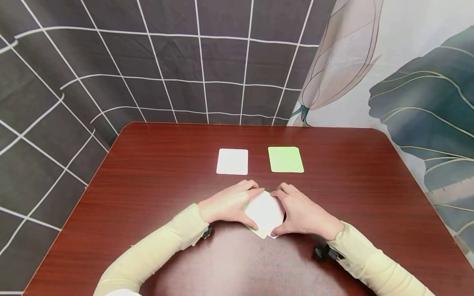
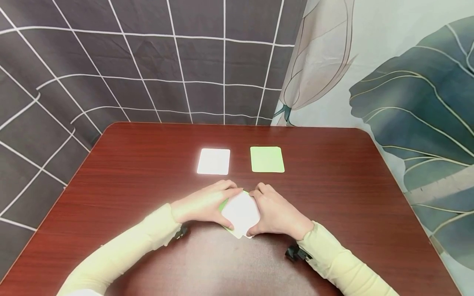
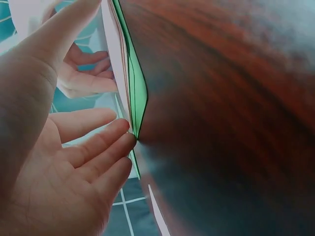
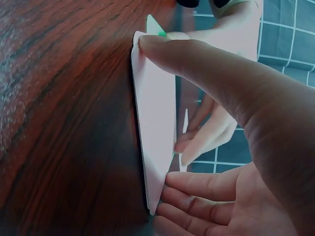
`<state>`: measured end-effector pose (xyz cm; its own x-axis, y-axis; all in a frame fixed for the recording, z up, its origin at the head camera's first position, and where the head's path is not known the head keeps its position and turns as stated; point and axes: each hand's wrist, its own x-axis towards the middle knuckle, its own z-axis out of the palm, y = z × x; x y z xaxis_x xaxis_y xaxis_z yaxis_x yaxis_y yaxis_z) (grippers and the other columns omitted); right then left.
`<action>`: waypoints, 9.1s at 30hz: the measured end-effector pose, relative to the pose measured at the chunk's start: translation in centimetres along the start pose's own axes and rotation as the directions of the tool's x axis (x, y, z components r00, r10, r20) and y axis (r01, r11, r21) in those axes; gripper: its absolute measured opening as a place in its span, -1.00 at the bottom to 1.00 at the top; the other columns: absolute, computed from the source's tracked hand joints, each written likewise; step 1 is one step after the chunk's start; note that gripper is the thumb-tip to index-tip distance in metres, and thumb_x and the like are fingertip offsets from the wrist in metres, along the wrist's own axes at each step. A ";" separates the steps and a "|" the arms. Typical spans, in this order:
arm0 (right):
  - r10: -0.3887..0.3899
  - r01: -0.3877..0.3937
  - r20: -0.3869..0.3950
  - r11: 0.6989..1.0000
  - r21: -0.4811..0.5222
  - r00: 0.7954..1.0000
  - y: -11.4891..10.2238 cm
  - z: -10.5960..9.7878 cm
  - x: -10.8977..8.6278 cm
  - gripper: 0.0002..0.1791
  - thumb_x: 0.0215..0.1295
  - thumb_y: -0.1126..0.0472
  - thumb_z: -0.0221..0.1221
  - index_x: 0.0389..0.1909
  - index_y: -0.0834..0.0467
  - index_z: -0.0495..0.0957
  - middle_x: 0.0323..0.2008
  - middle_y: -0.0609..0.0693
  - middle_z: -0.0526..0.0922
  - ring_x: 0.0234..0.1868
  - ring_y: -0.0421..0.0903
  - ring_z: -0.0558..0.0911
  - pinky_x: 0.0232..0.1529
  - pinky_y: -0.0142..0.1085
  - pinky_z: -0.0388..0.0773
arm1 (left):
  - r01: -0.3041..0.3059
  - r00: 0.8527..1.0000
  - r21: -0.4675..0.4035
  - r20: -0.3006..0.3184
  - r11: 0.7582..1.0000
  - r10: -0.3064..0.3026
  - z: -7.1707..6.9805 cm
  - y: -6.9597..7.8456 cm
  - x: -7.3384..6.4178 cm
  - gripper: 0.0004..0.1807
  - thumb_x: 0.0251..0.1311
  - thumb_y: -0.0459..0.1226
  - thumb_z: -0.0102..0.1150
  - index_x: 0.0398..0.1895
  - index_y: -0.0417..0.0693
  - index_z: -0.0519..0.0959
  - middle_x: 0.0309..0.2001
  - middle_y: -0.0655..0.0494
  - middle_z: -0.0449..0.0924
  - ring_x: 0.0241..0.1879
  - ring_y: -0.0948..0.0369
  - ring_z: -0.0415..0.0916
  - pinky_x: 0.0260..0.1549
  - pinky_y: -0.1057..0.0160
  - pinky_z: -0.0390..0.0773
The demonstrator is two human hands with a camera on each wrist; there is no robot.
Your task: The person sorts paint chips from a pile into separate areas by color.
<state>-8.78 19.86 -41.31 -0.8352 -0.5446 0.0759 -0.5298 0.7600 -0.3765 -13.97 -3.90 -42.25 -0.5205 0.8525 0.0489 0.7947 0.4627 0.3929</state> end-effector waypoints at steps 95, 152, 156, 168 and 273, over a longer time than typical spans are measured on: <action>0.025 -0.024 -0.017 0.997 0.068 1.000 2.3 -4.2 5.7 -0.02 -0.01 -0.18 0.53 0.35 0.30 0.45 0.26 0.12 0.52 0.27 0.06 0.49 0.23 -0.01 0.47 | 0.113 0.988 -0.112 -0.094 0.987 -0.124 -3.8 -3.1 -0.8 0.05 -0.03 0.12 0.57 0.48 -0.16 0.35 0.38 0.03 0.42 0.41 0.12 0.26 0.38 0.23 0.21; -0.038 0.038 -0.077 0.999 -0.002 0.996 0.6 -1.1 -0.1 0.11 -0.38 -0.21 0.65 0.21 0.34 0.50 0.05 0.03 0.51 0.02 -0.08 0.50 0.03 -0.16 0.57 | 0.008 0.998 0.013 -0.062 1.000 -0.007 -1.6 -0.1 -0.9 0.11 -0.14 0.07 0.64 0.45 -0.26 0.35 0.30 0.02 0.43 0.28 0.13 0.35 0.26 0.28 0.37; -0.039 0.039 -0.089 0.999 0.000 0.995 0.5 -1.7 0.9 0.07 -0.35 -0.10 0.66 0.23 0.35 0.50 0.06 0.06 0.51 0.00 -0.05 0.54 0.02 -0.15 0.58 | 0.021 0.995 0.013 -0.101 1.000 -0.020 -2.6 -0.4 -1.1 0.07 -0.15 0.04 0.65 0.44 -0.23 0.38 0.28 0.05 0.43 0.27 0.16 0.35 0.25 0.28 0.36; -0.051 0.057 -0.071 0.995 0.083 0.996 1.3 -4.4 8.5 0.15 -0.31 -0.03 0.70 0.34 0.38 0.44 0.13 0.13 0.40 0.07 0.05 0.45 0.01 -0.15 0.52 | 0.079 0.978 -0.010 -0.194 0.997 -0.080 -7.6 -4.5 -0.4 0.04 -0.19 -0.02 0.69 0.39 -0.25 0.44 0.27 -0.06 0.46 0.27 0.07 0.35 0.27 0.17 0.34; 0.010 -0.010 0.000 1.000 -0.004 1.000 1.3 -0.4 0.0 -0.10 -0.42 -0.14 0.65 0.00 0.25 0.60 -0.08 -0.05 0.49 -0.05 -0.10 0.48 -0.02 -0.20 0.56 | 0.002 1.000 -0.080 0.013 0.997 -0.001 -0.9 -1.2 -0.6 -0.03 -0.08 0.00 0.62 0.39 -0.22 0.42 0.29 0.03 0.46 0.28 0.09 0.36 0.26 0.27 0.34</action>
<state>-9.55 20.94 -41.37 -0.8403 -0.5373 0.0718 -0.5222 0.7668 -0.3734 -14.84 -5.20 -41.97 -0.5176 0.8548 0.0369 0.7660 0.4437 0.4652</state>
